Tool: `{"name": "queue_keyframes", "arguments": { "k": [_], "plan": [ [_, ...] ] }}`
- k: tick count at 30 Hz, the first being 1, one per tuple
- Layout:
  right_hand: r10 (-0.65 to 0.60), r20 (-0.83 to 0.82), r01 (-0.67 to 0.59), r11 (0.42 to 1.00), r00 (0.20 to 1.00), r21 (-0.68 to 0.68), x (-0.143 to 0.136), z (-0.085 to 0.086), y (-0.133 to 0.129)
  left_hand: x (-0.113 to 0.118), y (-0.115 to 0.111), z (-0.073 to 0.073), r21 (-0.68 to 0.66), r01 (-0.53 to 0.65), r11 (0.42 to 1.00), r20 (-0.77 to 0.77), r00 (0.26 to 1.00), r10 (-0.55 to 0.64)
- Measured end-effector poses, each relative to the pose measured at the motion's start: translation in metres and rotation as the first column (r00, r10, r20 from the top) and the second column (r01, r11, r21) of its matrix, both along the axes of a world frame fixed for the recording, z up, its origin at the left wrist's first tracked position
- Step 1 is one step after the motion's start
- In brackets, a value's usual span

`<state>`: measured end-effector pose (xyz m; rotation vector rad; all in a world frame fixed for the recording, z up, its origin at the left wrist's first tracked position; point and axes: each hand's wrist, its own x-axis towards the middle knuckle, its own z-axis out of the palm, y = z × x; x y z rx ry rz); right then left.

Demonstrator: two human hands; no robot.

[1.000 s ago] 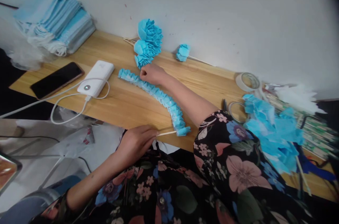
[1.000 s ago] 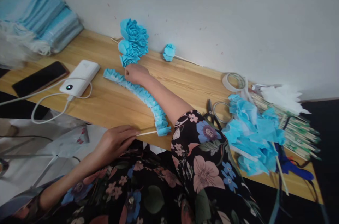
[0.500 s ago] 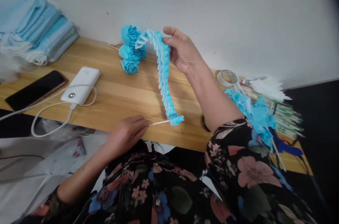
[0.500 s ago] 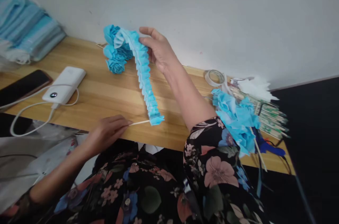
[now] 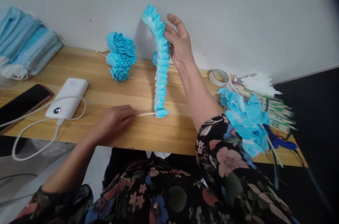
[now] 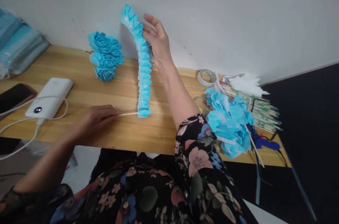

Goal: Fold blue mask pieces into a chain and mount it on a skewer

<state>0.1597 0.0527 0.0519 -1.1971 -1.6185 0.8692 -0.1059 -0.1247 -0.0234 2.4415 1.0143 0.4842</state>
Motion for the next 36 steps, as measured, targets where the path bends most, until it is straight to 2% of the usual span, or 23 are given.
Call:
{"name": "queue_keyframes", "arguments": {
  "k": [4,7,10,15,20,26,30,36],
  "plan": [
    [-0.020,-0.154,0.026,0.999,0.988,0.033,-0.002,-0.006,-0.011,0.000,0.005,-0.005,-0.034,0.013,0.999,0.012,1.000,-0.012],
    [0.007,-0.102,-0.003,0.999,0.995,0.038,-0.002,-0.005,-0.015,-0.001,0.008,-0.009,-0.055,0.025,0.998,0.010,1.000,-0.025],
    [-0.041,-0.043,0.041,0.999,0.998,-0.004,-0.002,-0.002,-0.015,-0.002,0.010,-0.008,-0.065,0.027,0.997,-0.016,0.999,-0.028],
    [-0.072,-0.065,0.070,0.997,0.995,-0.035,-0.002,0.000,-0.015,-0.004,0.015,-0.004,-0.051,0.021,0.998,-0.057,0.998,-0.024],
    [-0.055,-0.105,0.048,0.996,0.993,-0.071,-0.004,-0.007,-0.011,-0.004,0.023,-0.005,0.027,0.020,0.999,-0.063,0.998,-0.019],
    [-0.098,-0.114,0.082,0.987,0.989,-0.135,-0.002,-0.019,-0.006,-0.007,0.032,-0.013,0.063,0.061,0.996,-0.019,0.998,-0.060],
    [-0.083,-0.097,0.068,0.986,0.992,-0.153,-0.002,-0.020,-0.006,-0.010,0.034,-0.016,0.062,0.070,0.996,-0.027,0.997,-0.068],
    [-0.029,-0.136,0.012,0.993,0.990,-0.119,-0.002,-0.013,-0.008,-0.008,0.038,-0.007,0.025,0.098,0.995,-0.071,0.993,-0.096]
  ]
}}
